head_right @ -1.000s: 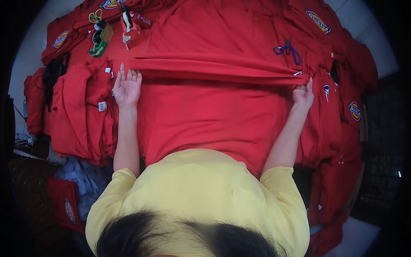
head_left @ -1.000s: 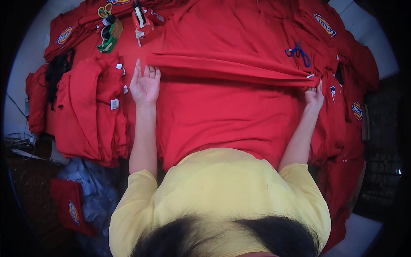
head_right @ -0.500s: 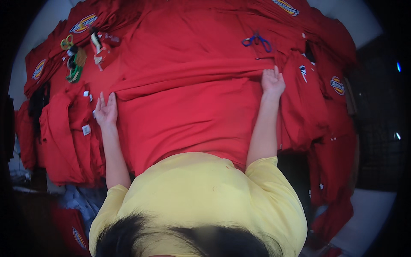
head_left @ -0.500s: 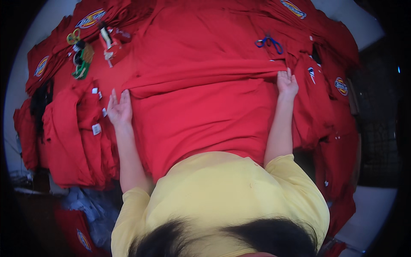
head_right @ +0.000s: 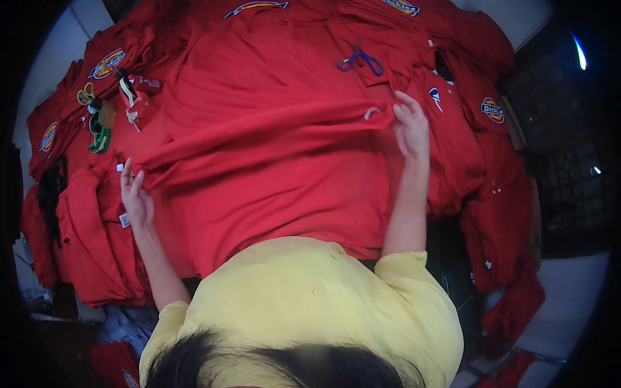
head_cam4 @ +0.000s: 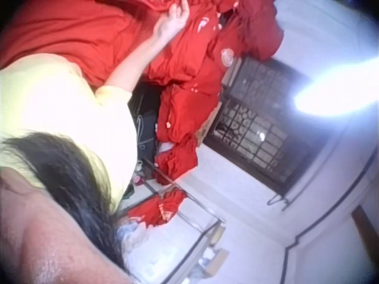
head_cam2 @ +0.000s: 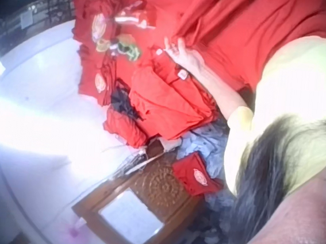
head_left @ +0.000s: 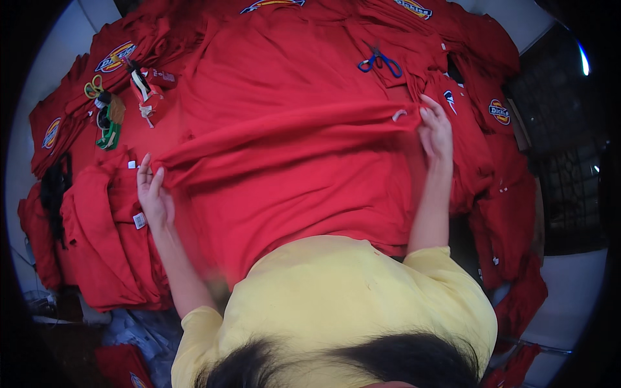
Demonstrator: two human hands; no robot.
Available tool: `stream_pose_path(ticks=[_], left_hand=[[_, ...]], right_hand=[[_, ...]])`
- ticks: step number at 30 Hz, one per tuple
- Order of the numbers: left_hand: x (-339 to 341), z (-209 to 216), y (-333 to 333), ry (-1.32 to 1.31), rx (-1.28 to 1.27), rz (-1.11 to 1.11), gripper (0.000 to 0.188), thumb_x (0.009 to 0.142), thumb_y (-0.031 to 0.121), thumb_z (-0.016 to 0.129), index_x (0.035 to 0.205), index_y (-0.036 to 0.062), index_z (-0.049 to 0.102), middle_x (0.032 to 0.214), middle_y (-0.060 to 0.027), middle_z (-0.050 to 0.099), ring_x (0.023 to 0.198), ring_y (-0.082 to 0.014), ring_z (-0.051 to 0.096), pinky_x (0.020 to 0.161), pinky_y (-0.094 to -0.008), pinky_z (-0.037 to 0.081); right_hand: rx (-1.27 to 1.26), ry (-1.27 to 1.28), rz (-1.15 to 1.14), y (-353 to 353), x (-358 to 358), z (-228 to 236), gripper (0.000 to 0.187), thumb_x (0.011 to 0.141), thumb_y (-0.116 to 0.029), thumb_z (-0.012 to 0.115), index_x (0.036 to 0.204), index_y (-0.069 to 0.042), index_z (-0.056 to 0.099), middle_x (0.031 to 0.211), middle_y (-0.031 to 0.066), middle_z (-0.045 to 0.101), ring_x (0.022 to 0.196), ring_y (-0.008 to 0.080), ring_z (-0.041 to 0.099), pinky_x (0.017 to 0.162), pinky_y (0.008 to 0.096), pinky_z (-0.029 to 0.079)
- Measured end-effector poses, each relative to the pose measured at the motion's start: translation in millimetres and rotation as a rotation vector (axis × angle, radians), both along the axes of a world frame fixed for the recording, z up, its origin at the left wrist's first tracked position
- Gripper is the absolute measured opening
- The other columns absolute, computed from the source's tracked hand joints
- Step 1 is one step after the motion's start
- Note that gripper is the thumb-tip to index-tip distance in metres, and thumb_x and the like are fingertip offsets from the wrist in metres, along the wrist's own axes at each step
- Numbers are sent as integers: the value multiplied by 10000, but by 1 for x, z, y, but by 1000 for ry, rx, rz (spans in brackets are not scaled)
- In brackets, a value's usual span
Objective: The person picks up red shirts from a stack, smooths them out, and uses shears to trim loose threads from the collars and labels.
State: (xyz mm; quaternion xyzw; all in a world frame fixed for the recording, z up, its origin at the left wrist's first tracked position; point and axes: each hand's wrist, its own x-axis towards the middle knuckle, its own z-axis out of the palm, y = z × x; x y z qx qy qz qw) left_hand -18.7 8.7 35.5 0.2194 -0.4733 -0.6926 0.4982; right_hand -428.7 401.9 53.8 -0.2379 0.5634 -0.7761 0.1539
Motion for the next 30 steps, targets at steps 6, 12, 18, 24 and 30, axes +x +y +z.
stream_pose_path(ticks=[6,12,18,24,30], left_hand=[[84,89,47,-613,-469,-454,315,706,-80,442,952,-64,637,775,-87,598,692,-105,575,644,-205,452],[59,151,71,794,-705,-1736,202,861,147,612,933,-39,642,926,-259,638,607,-195,597,516,-252,466],[27,164,61,360,-826,-1165,410,846,337,644,1035,-25,610,929,-182,628,725,-204,593,631,-295,483],[-98,41,-58,-1014,-697,-182,655,827,387,638,1286,-41,453,1218,-217,527,1098,-270,543,918,-335,428],[-180,-27,-78,-1177,-940,157,462,823,348,638,1134,11,583,1044,-192,593,1000,-332,582,856,-403,460]], right_hand=[[667,258,54,81,82,86,119,771,-62,514,782,-9,619,665,20,547,596,81,510,485,217,409],[-581,765,950,107,61,135,181,804,-162,567,663,-62,618,614,12,552,536,90,480,553,252,464],[-507,-3,822,22,68,145,436,767,-347,707,1080,-72,578,884,40,600,722,111,560,567,293,488],[725,295,597,-139,25,62,432,897,-274,564,1238,-13,517,1075,63,616,825,92,582,701,241,492],[1075,669,-81,-267,27,-19,941,788,-469,639,1447,-53,113,1326,289,369,1182,411,449,946,437,426]])
